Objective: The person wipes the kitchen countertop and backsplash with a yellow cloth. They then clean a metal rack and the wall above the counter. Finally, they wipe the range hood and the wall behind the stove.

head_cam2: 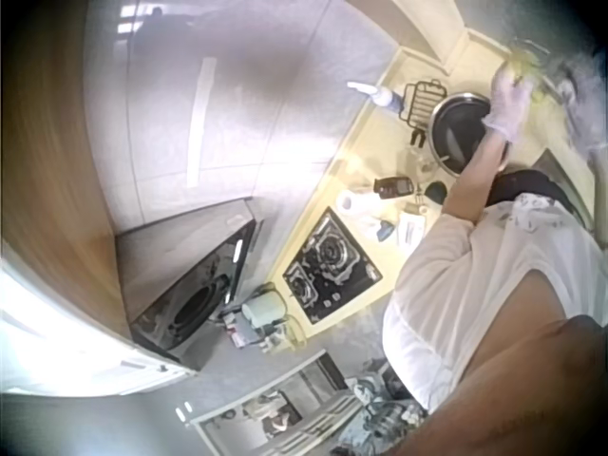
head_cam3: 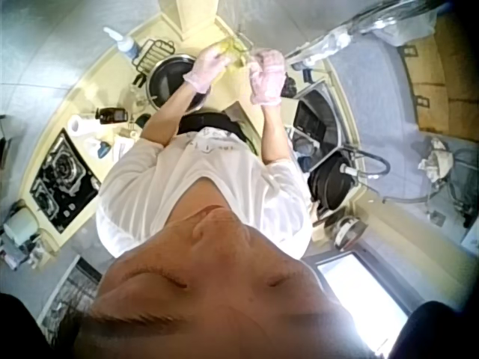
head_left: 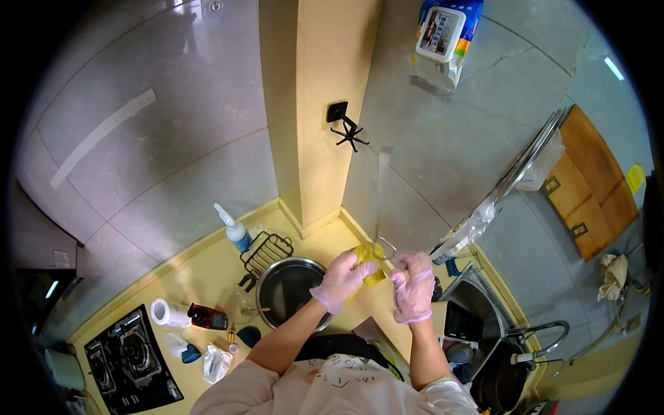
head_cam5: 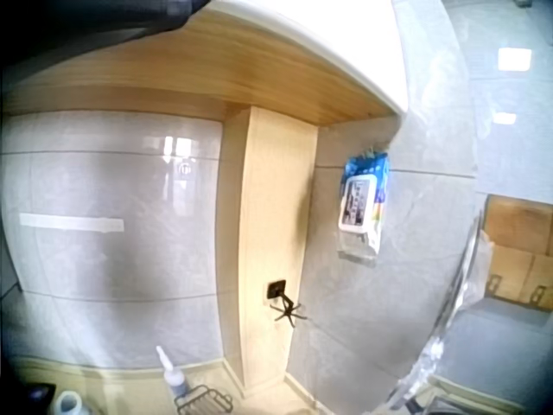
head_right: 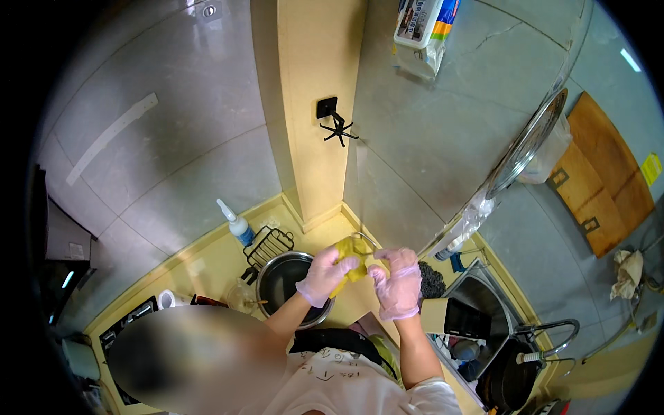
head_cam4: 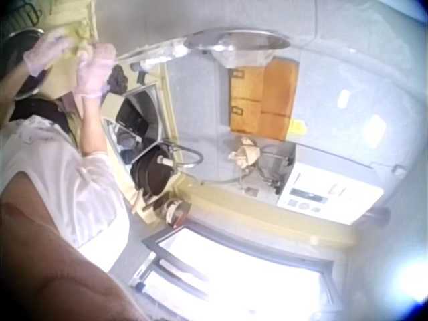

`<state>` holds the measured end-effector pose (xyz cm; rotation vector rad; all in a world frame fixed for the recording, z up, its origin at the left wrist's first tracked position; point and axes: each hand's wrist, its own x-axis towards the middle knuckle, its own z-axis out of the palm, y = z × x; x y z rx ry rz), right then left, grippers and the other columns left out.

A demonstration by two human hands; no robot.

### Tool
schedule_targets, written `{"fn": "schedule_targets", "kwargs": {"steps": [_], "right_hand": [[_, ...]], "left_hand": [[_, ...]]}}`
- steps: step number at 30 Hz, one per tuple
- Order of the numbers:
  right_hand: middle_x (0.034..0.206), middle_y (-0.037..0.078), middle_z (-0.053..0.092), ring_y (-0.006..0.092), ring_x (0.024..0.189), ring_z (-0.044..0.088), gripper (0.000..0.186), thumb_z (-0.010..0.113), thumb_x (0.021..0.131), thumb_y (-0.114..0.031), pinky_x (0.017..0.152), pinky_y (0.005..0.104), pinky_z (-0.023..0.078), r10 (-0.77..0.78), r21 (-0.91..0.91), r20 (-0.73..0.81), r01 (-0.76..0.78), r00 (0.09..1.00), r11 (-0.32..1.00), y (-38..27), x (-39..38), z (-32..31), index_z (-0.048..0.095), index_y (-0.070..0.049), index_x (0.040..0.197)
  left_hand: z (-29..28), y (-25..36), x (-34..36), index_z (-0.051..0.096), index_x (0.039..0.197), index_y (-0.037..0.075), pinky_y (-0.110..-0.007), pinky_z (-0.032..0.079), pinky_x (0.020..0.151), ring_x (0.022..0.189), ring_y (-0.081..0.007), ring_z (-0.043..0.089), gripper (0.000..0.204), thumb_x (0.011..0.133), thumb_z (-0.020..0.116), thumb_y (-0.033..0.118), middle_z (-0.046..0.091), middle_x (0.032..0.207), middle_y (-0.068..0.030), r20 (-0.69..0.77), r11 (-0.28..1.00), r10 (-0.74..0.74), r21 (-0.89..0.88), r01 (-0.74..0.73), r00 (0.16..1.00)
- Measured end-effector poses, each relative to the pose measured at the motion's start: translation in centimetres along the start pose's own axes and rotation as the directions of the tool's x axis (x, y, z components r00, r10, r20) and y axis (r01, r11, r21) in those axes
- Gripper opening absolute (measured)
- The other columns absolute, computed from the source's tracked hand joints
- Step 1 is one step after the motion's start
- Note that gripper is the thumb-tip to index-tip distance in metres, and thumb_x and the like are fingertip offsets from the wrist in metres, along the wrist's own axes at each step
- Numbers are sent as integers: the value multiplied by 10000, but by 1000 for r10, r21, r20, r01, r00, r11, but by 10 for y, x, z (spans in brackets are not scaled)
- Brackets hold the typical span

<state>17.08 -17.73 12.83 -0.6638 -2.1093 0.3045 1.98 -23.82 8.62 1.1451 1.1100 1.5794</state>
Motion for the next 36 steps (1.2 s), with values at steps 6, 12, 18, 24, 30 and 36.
{"fn": "schedule_targets", "kwargs": {"steps": [6, 12, 18, 24, 30, 36], "right_hand": [[670, 121, 568, 296, 612, 557, 157, 554, 866, -188, 572, 354, 444, 425, 274, 103, -437, 899, 857, 7, -8, 14, 544, -43, 805], [643, 5, 441, 95, 617, 370, 237, 513, 915, -173, 562, 229, 348, 511, 635, -13, -388, 860, 669, 5, -9, 9, 454, -53, 721], [648, -28, 457, 62, 571, 375, 258, 480, 934, -249, 503, 206, 318, 573, 704, -86, -357, 815, 614, 0, -17, 12, 495, -59, 760], [565, -42, 353, 46, 440, 280, 360, 513, 900, -402, 383, 202, 207, 657, 855, -137, -247, 742, 457, -4, -9, -5, 442, -92, 732], [523, -56, 296, 62, 374, 231, 326, 489, 916, -360, 334, 201, 176, 809, 966, 230, -229, 540, -122, -28, -17, -19, 385, -136, 703], [524, -44, 291, 66, 380, 221, 292, 474, 924, -334, 356, 218, 186, 836, 979, -37, -149, 548, 141, -46, -22, -15, 381, -135, 731]], "left_hand": [[15, 1, -3, 579, 985, 30, -387, 453, 748, 866, -338, 549, 245, 800, 608, 187, 586, 928, -147, 96, 765, 266, 584, -271, 959], [17, 0, -11, 587, 952, 41, -388, 455, 720, 830, -327, 558, 258, 770, 624, 221, 575, 889, -136, 97, 752, 258, 604, -262, 961], [25, -3, -10, 601, 939, 64, -386, 451, 672, 786, -310, 557, 235, 762, 631, 217, 582, 878, -102, 104, 648, 350, 691, -320, 931], [21, -9, -22, 631, 878, 107, -365, 430, 607, 709, -238, 549, 214, 695, 681, 205, 598, 871, -32, 174, 418, 554, 787, -453, 814], [11, 0, -27, 646, 865, 122, -317, 419, 632, 684, -184, 528, 277, 595, 706, 114, 599, 893, 25, 153, 375, 694, 758, -534, 704], [11, 9, -24, 670, 895, 142, -303, 412, 653, 696, -203, 517, 345, 573, 645, 21, 603, 900, 20, 146, 465, 633, 714, -524, 760]]}}
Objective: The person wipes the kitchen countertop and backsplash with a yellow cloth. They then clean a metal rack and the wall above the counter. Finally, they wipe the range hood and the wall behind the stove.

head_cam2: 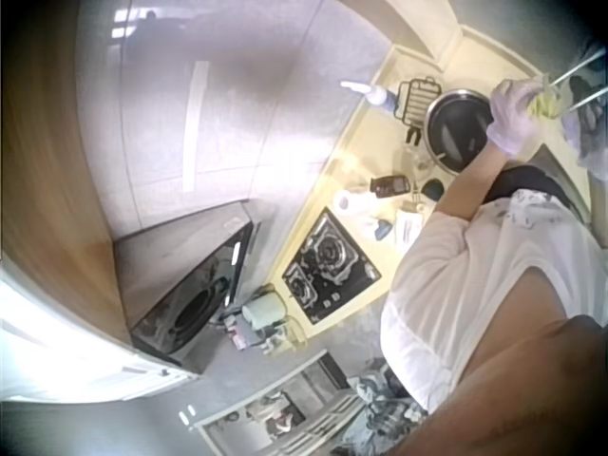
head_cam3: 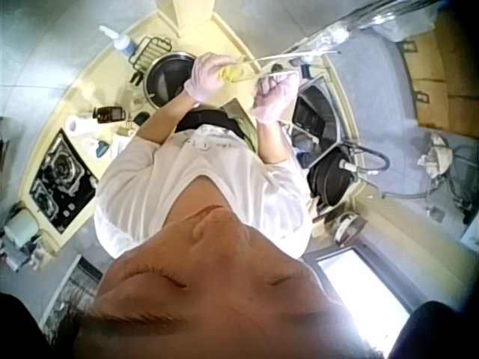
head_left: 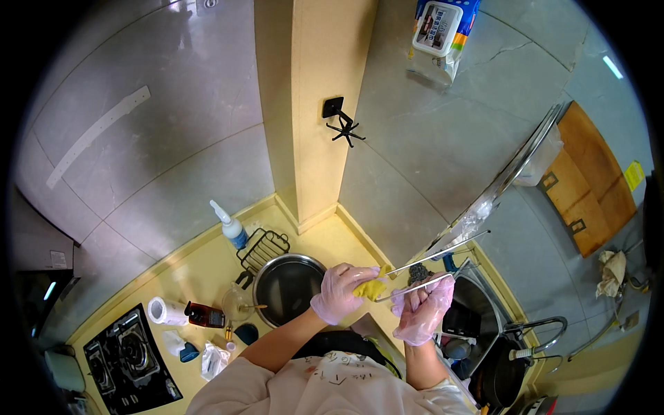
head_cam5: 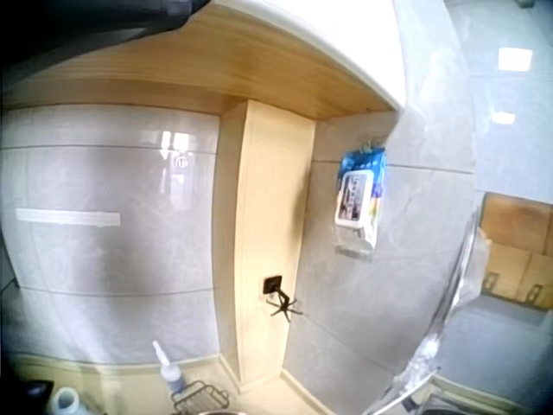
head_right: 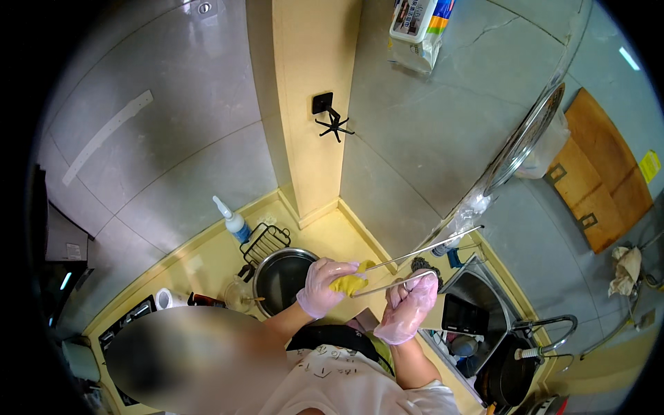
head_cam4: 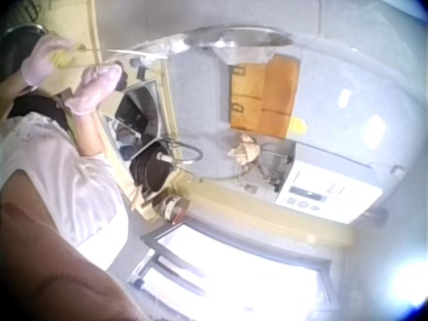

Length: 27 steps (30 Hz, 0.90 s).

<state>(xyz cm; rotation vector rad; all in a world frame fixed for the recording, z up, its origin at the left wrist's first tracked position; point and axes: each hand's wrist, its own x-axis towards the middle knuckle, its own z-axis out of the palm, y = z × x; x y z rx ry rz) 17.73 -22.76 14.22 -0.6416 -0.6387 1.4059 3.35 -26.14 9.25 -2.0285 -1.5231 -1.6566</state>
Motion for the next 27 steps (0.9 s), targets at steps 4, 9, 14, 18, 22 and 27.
{"fn": "schedule_targets", "kwargs": {"steps": [4, 9, 14, 18, 22, 27], "right_hand": [[524, -38, 297, 67, 384, 234, 269, 480, 923, -327, 351, 209, 205, -182, -53, 95, 188, 979, 981, 11, 1, -10, 391, -132, 761], [521, -35, 276, 71, 367, 229, 251, 469, 930, -303, 338, 211, 220, 321, 79, 162, -337, 933, 938, -15, -10, -4, 387, -137, 761], [522, -29, 298, 85, 370, 264, 268, 462, 931, -325, 346, 243, 244, 750, 385, 258, -777, 610, 499, -40, -24, -12, 410, -146, 738], [578, -25, 370, 109, 464, 378, 220, 545, 873, -326, 435, 242, 328, 773, 94, 281, -818, 568, 567, -22, -45, -26, 452, -155, 771], [760, -1, 454, 104, 576, 438, 298, 605, 829, -289, 524, 255, 406, 72, -402, -3, -67, 997, 913, -1, -33, -47, 437, -115, 1002], [766, 68, 498, 172, 744, 513, 250, 573, 849, -306, 678, 351, 411, -300, -658, 736, 745, 606, -109, -47, -43, -24, 512, -66, 818]], "left_hand": [[-20, 27, 9, 682, 965, 162, -290, 410, 610, 686, -186, 510, 372, 596, 688, 119, 580, 1001, 42, 29, 961, 241, 131, -243, 970], [-29, 11, 0, 691, 963, 152, -275, 389, 568, 665, -132, 508, 374, 598, 729, 224, 587, 1015, 54, 54, 972, 231, 21, -232, 971], [-37, 23, 4, 681, 954, 148, -282, 414, 646, 706, -164, 521, 342, 612, 691, 143, 598, 1015, 32, 75, 961, 156, -243, -133, 985], [-19, 37, 11, 661, 933, 87, -297, 415, 668, 729, -171, 554, 305, 636, 726, 104, 627, 971, -23, -13, 878, 83, -472, -79, 996], [-8, 33, 17, 594, 975, 40, -345, 443, 731, 793, -234, 576, 289, 691, 632, 4, 627, 958, -51, 10, 915, 5, -404, 0, 1000], [12, 42, 13, 588, 974, 63, -360, 462, 684, 786, -266, 557, 378, 606, 603, -21, 604, 969, -39, 137, 991, -25, -124, 42, 990]]}}
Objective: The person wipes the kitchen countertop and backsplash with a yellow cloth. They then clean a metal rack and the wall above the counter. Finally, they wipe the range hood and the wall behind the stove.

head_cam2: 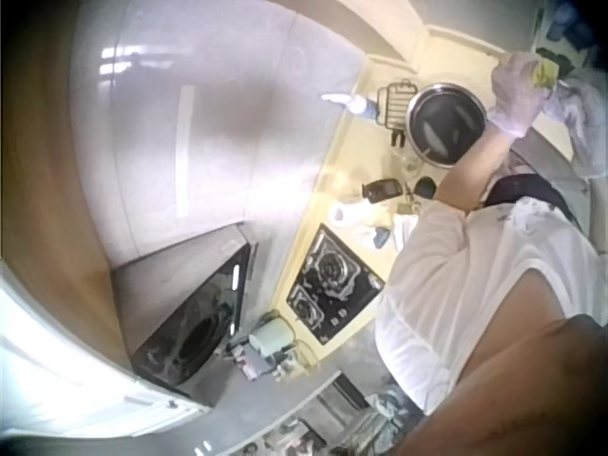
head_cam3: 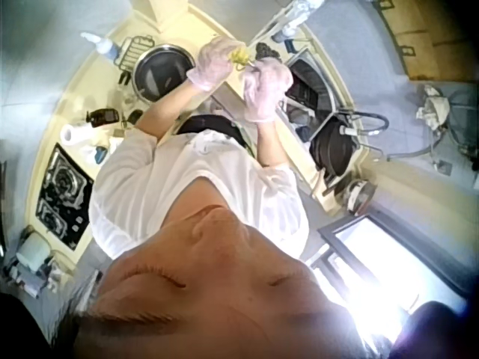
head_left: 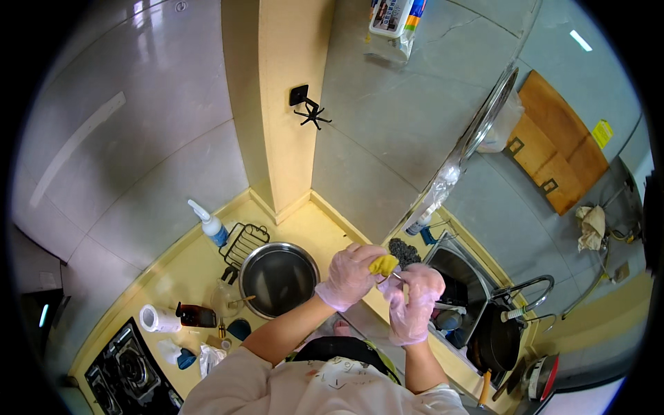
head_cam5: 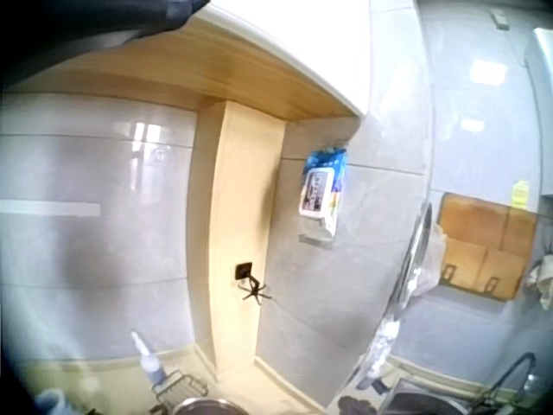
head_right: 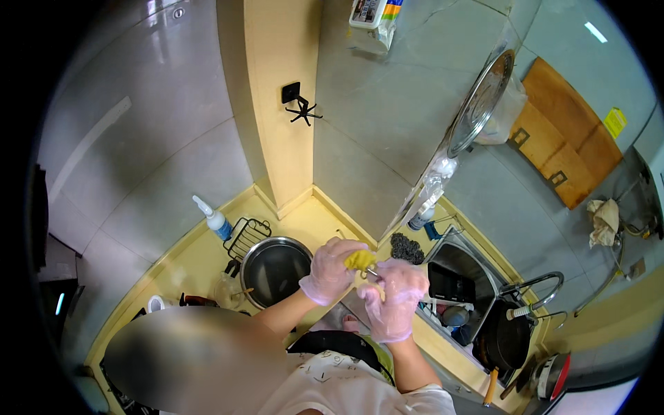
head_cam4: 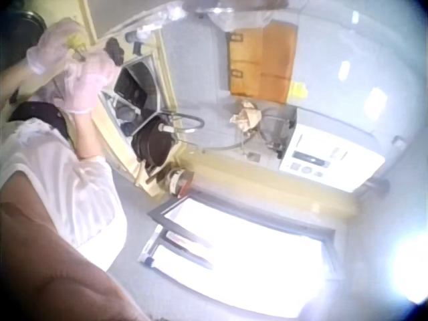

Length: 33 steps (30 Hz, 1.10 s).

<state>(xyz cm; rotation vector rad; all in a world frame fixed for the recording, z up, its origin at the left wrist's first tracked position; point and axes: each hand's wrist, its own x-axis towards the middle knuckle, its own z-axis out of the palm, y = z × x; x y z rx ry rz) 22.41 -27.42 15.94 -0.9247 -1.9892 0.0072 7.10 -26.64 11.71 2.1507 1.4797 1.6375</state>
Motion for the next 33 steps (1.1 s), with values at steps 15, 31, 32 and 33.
{"fn": "schedule_targets", "kwargs": {"steps": [15, 31, 32, 33], "right_hand": [[585, 15, 440, 97, 471, 378, 301, 508, 905, -240, 431, 228, 288, 252, 907, 73, -169, 965, 385, 68, -2, -1, 450, -41, 687], [573, 14, 434, 114, 455, 361, 315, 536, 894, -263, 439, 249, 290, 3, 859, 127, -112, 992, 500, 120, 18, 8, 451, -65, 663], [566, 9, 436, 102, 442, 337, 280, 546, 880, -239, 435, 248, 273, -134, 851, 44, 34, 990, 524, 122, 27, 2, 446, -74, 678], [560, 0, 433, 91, 431, 329, 250, 555, 870, -224, 427, 242, 260, -194, 863, -2, 100, 981, 496, 127, 36, -10, 446, -79, 698]], "left_hand": [[39, -16, 10, 633, 900, 134, -354, 472, 638, 745, -213, 549, 295, 622, 612, 37, 613, 939, 22, -125, 924, 3, 379, 45, 992], [37, 22, 47, 634, 872, 112, -356, 484, 687, 829, -228, 570, 189, 728, 612, 233, 602, 933, -10, 252, 960, -48, 278, -25, 967], [31, 12, 46, 632, 881, 101, -365, 482, 717, 865, -245, 569, 209, 752, 604, 262, 601, 948, -28, 379, 967, -46, 249, -54, 924], [24, 0, 44, 630, 891, 89, -373, 481, 746, 901, -262, 567, 236, 776, 595, 292, 600, 962, -47, 496, 974, -40, 212, -76, 867]]}}
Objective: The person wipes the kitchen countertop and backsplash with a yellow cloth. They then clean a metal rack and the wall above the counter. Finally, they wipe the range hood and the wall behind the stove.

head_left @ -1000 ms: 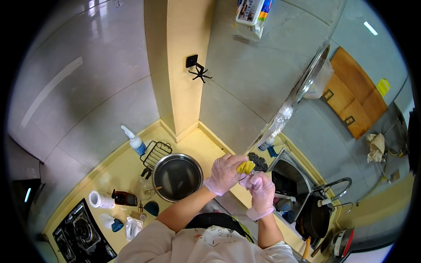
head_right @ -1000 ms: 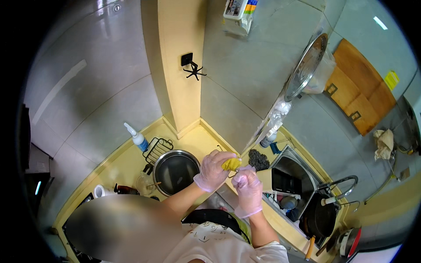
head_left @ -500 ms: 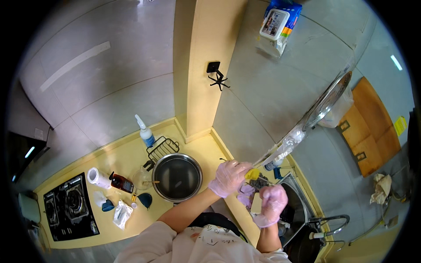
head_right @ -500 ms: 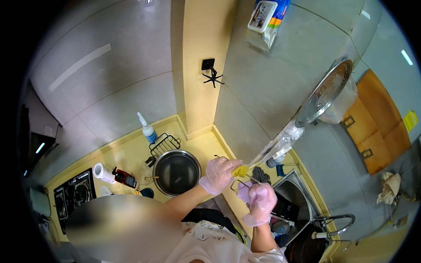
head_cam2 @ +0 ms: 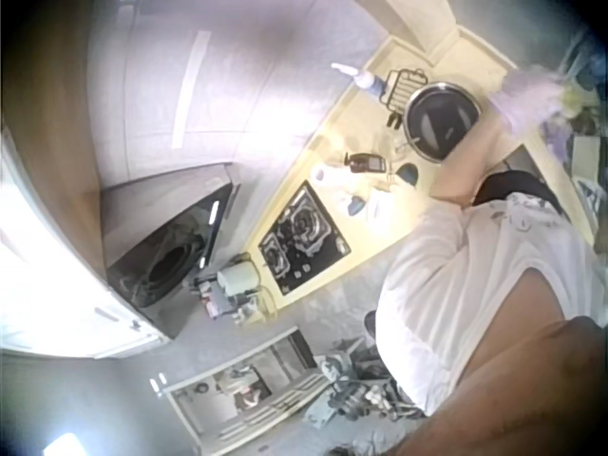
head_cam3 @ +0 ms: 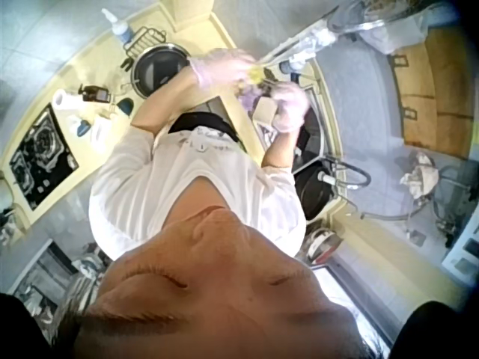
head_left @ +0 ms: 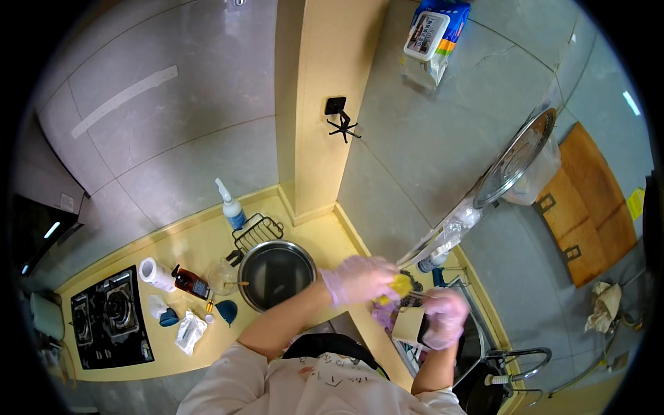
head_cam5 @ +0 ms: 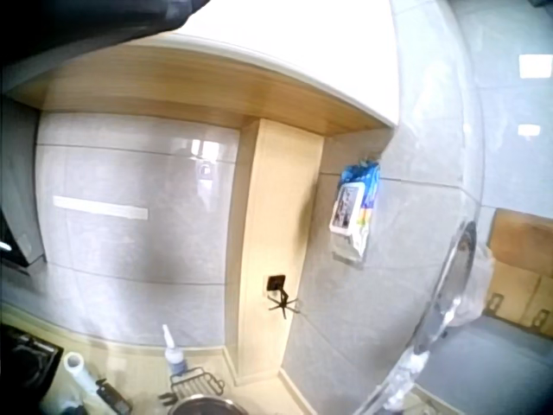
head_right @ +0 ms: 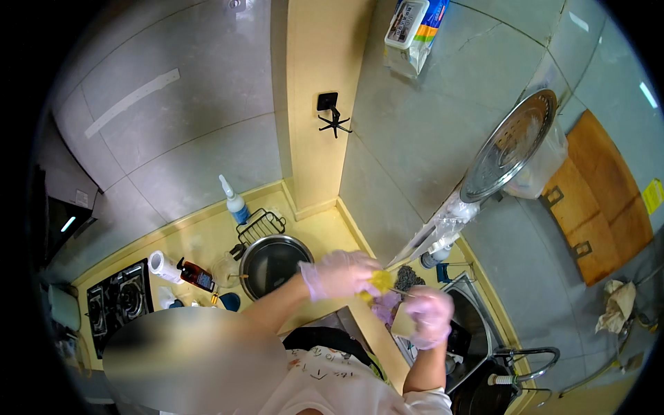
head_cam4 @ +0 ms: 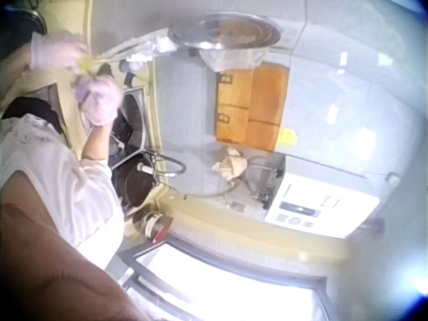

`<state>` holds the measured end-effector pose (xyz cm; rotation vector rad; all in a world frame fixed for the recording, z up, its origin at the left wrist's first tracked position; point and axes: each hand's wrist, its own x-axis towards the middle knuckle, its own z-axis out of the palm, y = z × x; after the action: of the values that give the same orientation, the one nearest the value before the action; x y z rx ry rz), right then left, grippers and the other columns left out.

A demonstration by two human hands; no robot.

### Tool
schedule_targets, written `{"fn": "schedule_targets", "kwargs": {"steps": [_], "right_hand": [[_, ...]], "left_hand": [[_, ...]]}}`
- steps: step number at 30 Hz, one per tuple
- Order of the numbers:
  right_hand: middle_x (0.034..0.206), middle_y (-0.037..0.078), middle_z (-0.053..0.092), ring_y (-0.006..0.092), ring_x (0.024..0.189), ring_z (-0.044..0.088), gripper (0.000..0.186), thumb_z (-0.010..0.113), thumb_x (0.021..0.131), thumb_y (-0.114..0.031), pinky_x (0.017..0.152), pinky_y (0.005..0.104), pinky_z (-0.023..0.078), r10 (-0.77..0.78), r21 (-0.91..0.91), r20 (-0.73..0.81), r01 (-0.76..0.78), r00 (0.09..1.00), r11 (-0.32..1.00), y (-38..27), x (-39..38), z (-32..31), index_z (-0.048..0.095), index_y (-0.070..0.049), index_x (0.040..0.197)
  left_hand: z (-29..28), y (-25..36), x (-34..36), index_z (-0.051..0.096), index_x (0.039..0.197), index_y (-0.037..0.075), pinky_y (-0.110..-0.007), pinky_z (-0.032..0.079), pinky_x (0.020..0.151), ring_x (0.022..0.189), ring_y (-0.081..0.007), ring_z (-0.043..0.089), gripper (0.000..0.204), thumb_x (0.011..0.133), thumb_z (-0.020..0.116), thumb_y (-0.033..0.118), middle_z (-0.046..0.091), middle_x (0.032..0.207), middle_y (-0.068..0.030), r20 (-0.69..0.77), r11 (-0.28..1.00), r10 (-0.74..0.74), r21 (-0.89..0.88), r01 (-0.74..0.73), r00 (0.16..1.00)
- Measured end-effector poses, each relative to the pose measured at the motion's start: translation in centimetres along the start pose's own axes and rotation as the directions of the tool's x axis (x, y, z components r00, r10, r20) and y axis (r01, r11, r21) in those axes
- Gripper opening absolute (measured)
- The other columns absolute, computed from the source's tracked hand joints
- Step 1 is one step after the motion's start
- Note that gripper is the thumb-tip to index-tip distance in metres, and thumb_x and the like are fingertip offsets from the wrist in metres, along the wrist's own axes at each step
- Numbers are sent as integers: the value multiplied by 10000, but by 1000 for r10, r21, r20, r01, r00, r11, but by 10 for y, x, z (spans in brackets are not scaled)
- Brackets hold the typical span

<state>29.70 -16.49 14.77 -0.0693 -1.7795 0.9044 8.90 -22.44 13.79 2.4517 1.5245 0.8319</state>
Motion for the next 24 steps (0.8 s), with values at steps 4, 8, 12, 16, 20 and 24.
{"fn": "schedule_targets", "kwargs": {"steps": [4, 8, 12, 16, 20, 24], "right_hand": [[514, -58, 392, 40, 367, 301, 162, 570, 859, -190, 383, 204, 222, 327, 469, -252, -180, 911, 864, -19, 1, -55, 456, -98, 790], [456, -82, 337, 23, 331, 269, 138, 499, 911, -182, 371, 192, 220, 293, 436, -294, -145, 910, 888, -27, 8, -51, 439, -121, 802], [449, -61, 299, 27, 317, 244, 186, 414, 937, -106, 350, 177, 217, 311, 552, -453, -11, 836, 834, -33, 12, -59, 403, -128, 752], [448, -36, 262, 51, 301, 192, 256, 360, 948, -85, 331, 171, 198, 250, 413, -566, 7, 786, 911, -29, 14, -52, 368, -126, 696], [579, -47, 344, 43, 361, 255, 223, 543, 846, -20, 404, 182, 238, 224, 631, -503, 178, 835, 755, -22, 1, -53, 364, -132, 774], [615, -52, 335, 30, 384, 274, 244, 583, 819, -16, 422, 185, 239, 289, 619, -543, 143, 789, 773, -18, -10, -46, 369, -133, 807]], "left_hand": [[-13, -43, -18, 615, 947, 59, -373, 458, 820, 986, -286, 541, 322, 814, 571, 349, 591, 1013, -93, 150, 969, -245, 13, 246, 958], [-15, -38, -26, 605, 970, 48, -338, 448, 795, 940, -251, 557, 343, 817, 575, 354, 594, 983, -93, 291, 889, -310, -248, 384, 905], [-11, -40, -40, 595, 938, 44, -300, 444, 743, 842, -179, 577, 368, 847, 557, 399, 591, 905, -49, 466, 318, -277, -781, 538, 840], [3, -34, -46, 567, 1001, 52, -286, 461, 740, 810, -136, 567, 435, 878, 500, 464, 581, 902, -15, 88, -95, -338, -994, 59, 937], [-14, -6, -39, 502, 1166, 51, -281, 455, 808, 878, -139, 563, 534, 892, 437, 505, 586, 991, -32, 218, -282, -499, -956, 81, 839], [-10, 3, -34, 454, 1250, 51, -288, 438, 859, 944, -142, 556, 575, 897, 406, 503, 577, 1069, -42, 93, -323, -449, -944, -65, 889]]}}
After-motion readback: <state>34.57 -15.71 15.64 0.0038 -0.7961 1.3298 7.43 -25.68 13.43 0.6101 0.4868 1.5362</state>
